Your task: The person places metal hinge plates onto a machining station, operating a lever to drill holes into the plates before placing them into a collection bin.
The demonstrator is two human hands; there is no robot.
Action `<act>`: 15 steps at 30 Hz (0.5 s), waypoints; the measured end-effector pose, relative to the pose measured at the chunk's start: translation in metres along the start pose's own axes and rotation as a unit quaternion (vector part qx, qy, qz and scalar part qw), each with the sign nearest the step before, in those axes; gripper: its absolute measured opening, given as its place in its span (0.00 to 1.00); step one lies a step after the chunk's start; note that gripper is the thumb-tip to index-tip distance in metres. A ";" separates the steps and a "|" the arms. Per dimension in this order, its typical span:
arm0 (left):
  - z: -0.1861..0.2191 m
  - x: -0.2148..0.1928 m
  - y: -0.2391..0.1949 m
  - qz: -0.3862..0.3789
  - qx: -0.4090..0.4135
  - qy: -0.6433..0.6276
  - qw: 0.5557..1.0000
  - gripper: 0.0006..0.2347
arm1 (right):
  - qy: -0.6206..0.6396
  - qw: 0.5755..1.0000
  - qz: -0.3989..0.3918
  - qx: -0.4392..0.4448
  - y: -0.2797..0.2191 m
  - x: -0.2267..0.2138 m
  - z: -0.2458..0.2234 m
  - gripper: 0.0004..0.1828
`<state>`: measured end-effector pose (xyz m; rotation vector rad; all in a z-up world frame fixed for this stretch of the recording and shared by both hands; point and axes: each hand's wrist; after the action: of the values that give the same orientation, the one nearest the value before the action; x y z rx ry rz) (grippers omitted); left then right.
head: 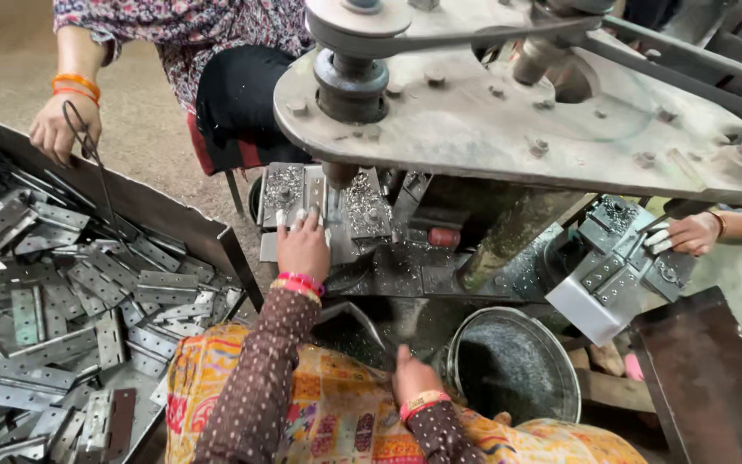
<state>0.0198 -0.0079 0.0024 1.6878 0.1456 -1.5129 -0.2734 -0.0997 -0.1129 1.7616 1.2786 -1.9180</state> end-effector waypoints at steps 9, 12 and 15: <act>-0.010 0.057 0.012 -0.002 -0.007 -0.034 0.999 0.08 | 0.000 0.995 -0.077 0.056 0.041 0.047 0.007 0.22; -0.012 0.064 0.010 0.064 0.008 -0.076 0.995 0.09 | 0.022 0.994 -0.085 0.064 0.056 0.085 0.018 0.22; -0.005 0.041 0.002 0.006 -0.001 -0.057 0.998 0.06 | 0.014 0.997 -0.065 0.037 0.038 0.073 0.016 0.23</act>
<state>0.0351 -0.0234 -0.0325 1.5938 0.0758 -1.5957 -0.2763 -0.1061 -0.1962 1.7872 1.3805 -2.0421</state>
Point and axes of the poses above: each hand's wrist, its own y-axis towards the middle knuckle, its own x-axis out of the palm, z = x × y, and after that the axes turned 4 degrees about x, right-handed
